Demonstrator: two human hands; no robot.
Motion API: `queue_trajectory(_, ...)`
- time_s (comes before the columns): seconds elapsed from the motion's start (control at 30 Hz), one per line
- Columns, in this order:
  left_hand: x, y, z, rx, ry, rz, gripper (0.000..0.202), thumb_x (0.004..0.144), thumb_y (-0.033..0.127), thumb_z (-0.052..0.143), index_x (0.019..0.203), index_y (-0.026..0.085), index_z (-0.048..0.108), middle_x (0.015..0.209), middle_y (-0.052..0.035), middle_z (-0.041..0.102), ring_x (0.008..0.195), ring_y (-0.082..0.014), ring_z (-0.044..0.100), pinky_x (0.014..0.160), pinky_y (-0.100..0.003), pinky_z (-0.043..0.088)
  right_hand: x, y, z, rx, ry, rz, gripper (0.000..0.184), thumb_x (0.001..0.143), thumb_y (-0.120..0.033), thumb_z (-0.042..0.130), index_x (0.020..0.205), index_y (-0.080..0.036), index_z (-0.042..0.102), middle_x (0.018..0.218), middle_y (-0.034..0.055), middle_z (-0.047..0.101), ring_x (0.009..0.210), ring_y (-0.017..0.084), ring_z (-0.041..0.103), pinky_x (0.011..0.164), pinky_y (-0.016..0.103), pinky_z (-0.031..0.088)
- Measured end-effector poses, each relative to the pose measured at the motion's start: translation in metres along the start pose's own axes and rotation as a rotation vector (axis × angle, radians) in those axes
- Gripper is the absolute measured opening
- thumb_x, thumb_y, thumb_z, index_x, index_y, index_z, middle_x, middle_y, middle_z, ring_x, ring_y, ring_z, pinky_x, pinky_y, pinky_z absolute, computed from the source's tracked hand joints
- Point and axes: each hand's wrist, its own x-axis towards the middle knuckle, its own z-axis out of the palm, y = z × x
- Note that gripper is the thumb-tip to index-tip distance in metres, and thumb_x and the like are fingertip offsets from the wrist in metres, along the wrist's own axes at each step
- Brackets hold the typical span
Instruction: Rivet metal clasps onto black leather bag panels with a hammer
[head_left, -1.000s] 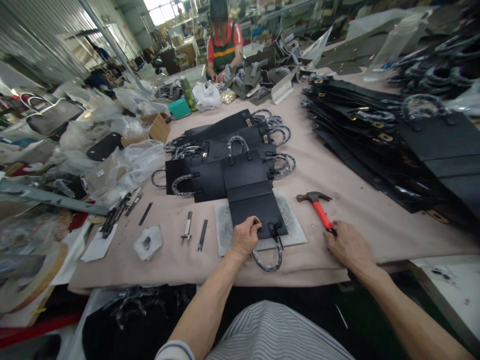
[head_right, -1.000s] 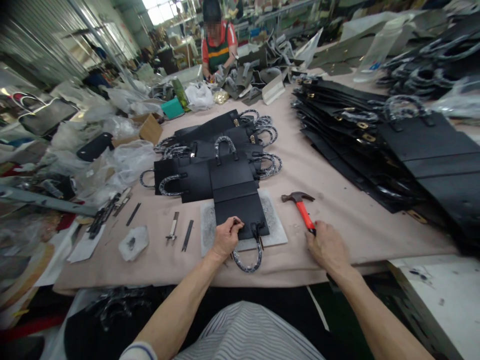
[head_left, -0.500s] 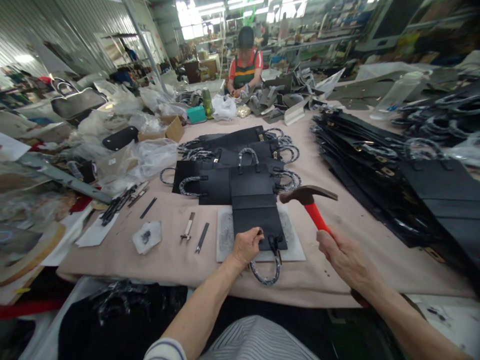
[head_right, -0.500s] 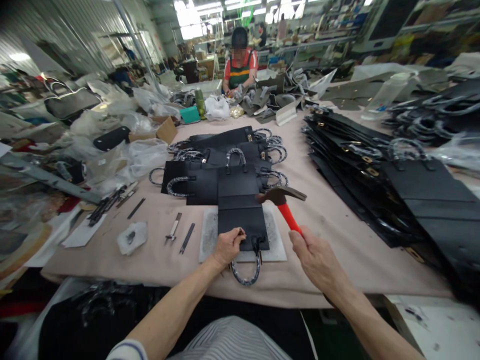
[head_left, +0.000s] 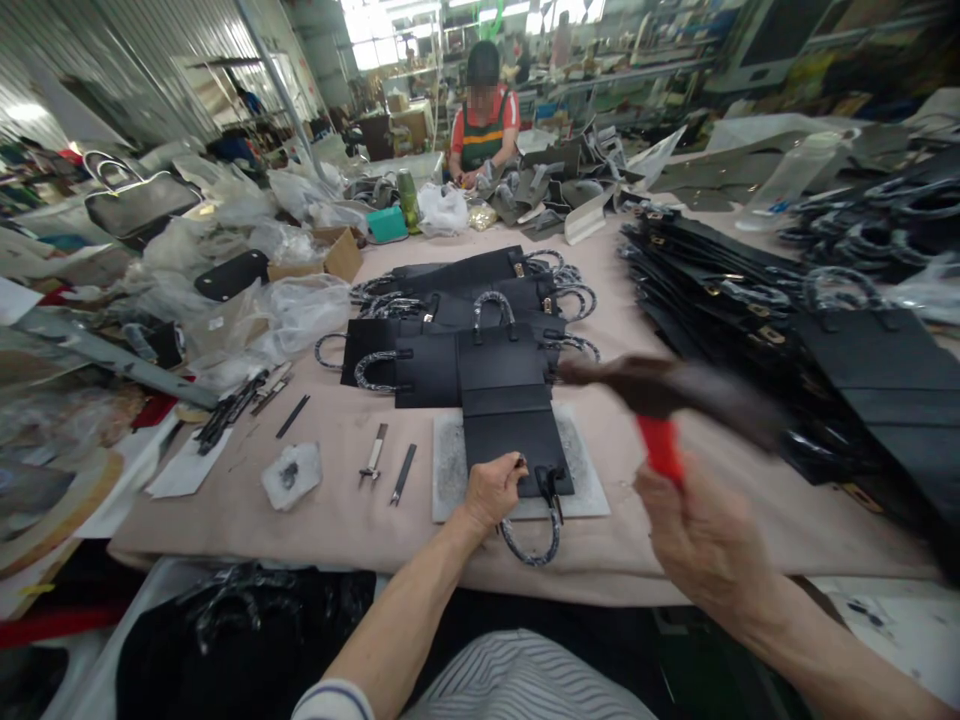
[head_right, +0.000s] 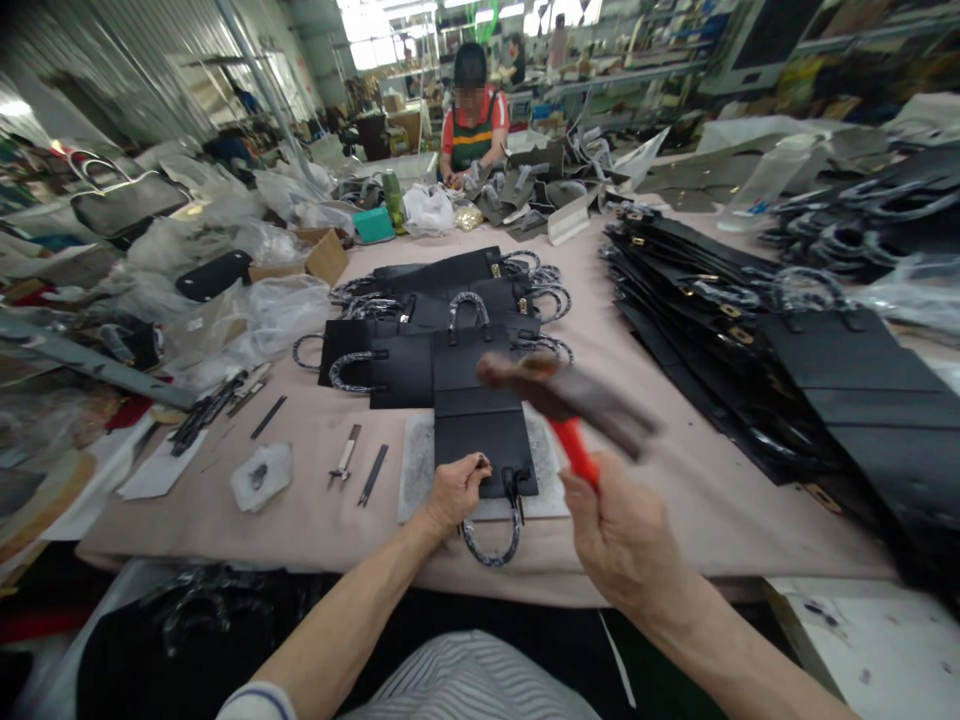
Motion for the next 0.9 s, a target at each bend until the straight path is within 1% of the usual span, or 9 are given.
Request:
queue_trajectory(0.1,0.000,-0.001,0.000,0.051,-0.019,-0.027,0.014,0.098,0.017,0.055,0.101,0.020,0.069,0.083,-0.0039,0.074,0.074,-0.0185,0.073,0.073,-0.026,0.057,-0.012,0.017,0.015,-0.136,-0.352,-0.016,0.035,0.100,-0.049,0.036,0.076,-0.026,0.047,0.050,0.0005,0.053,0.037,0.016,0.041,0.047,0.032,0.016)
queue_trajectory(0.13,0.000,-0.002,0.001,0.059,-0.018,-0.034,0.013,0.098,0.017,0.056,0.099,0.020,0.069,0.082,-0.0039,0.074,0.074,-0.0186,0.073,0.073,-0.026,0.057,-0.014,0.022,0.018,-0.167,-0.415,0.003,0.034,0.100,-0.049,0.037,0.078,-0.026,0.048,0.051,0.0009,0.054,0.038,0.017,0.043,0.048,0.032,0.015)
queue_trajectory(0.3,-0.001,-0.003,0.001,0.019,-0.015,-0.012,0.013,0.099,0.018,0.056,0.099,0.019,0.069,0.094,-0.0064,0.077,0.084,-0.0186,0.074,0.082,-0.027,0.058,-0.013,0.022,0.018,-0.157,-0.290,0.096,0.033,0.102,-0.047,0.033,0.081,-0.025,0.047,0.055,0.0023,0.056,0.045,0.018,0.050,0.051,0.031,0.023)
queue_trajectory(0.43,-0.001,-0.002,-0.002,0.056,-0.042,-0.035,0.016,0.099,0.018,0.055,0.101,0.020,0.070,0.086,-0.0046,0.076,0.079,-0.0186,0.074,0.077,-0.026,0.058,-0.014,0.018,0.020,-0.194,-0.493,0.098,0.028,0.099,-0.044,0.040,0.084,-0.024,0.051,0.058,0.0034,0.060,0.044,0.017,0.049,0.052,0.032,0.016)
queue_trajectory(0.5,-0.001,0.000,-0.002,0.047,-0.037,-0.026,0.015,0.099,0.018,0.055,0.100,0.020,0.070,0.087,-0.0048,0.076,0.080,-0.0189,0.074,0.078,-0.026,0.057,-0.014,0.024,0.021,-0.173,-0.523,0.156,0.029,0.100,-0.045,0.040,0.084,-0.024,0.052,0.058,0.0027,0.059,0.046,0.017,0.049,0.053,0.032,0.018)
queue_trajectory(0.6,0.000,0.002,-0.003,0.022,-0.034,-0.004,0.015,0.100,0.019,0.055,0.096,0.020,0.069,0.089,-0.0051,0.076,0.082,-0.0187,0.074,0.080,-0.027,0.057,-0.014,0.046,0.024,-0.033,-0.477,0.315,0.035,0.099,-0.050,0.039,0.079,-0.023,0.050,0.059,0.0015,0.056,0.051,0.016,0.050,0.053,0.029,0.026)
queue_trajectory(0.7,0.001,0.004,-0.004,0.018,-0.039,-0.010,0.014,0.100,0.018,0.054,0.097,0.020,0.068,0.090,-0.0048,0.076,0.082,-0.0184,0.074,0.081,-0.027,0.058,-0.020,0.077,0.035,0.125,-0.497,0.611,0.040,0.100,-0.053,0.032,0.077,-0.023,0.047,0.059,-0.0009,0.053,0.048,0.014,0.048,0.049,0.026,0.032)
queue_trajectory(0.77,0.002,0.004,-0.005,0.014,-0.039,-0.014,0.013,0.100,0.018,0.055,0.099,0.020,0.068,0.092,-0.0050,0.076,0.083,-0.0186,0.074,0.081,-0.027,0.058,-0.027,0.098,0.044,0.091,-0.504,0.748,0.041,0.101,-0.051,0.028,0.079,-0.023,0.048,0.060,-0.0019,0.052,0.045,0.014,0.047,0.047,0.026,0.034)
queue_trajectory(0.9,0.002,0.004,-0.007,0.001,-0.039,-0.022,0.013,0.100,0.019,0.055,0.100,0.021,0.067,0.093,-0.0048,0.076,0.085,-0.0183,0.075,0.081,-0.026,0.057,-0.034,0.122,0.058,-0.134,-0.411,0.712,0.030,0.099,-0.038,0.040,0.083,-0.019,0.056,0.075,0.0081,0.061,0.064,0.021,0.061,0.062,0.033,0.046)
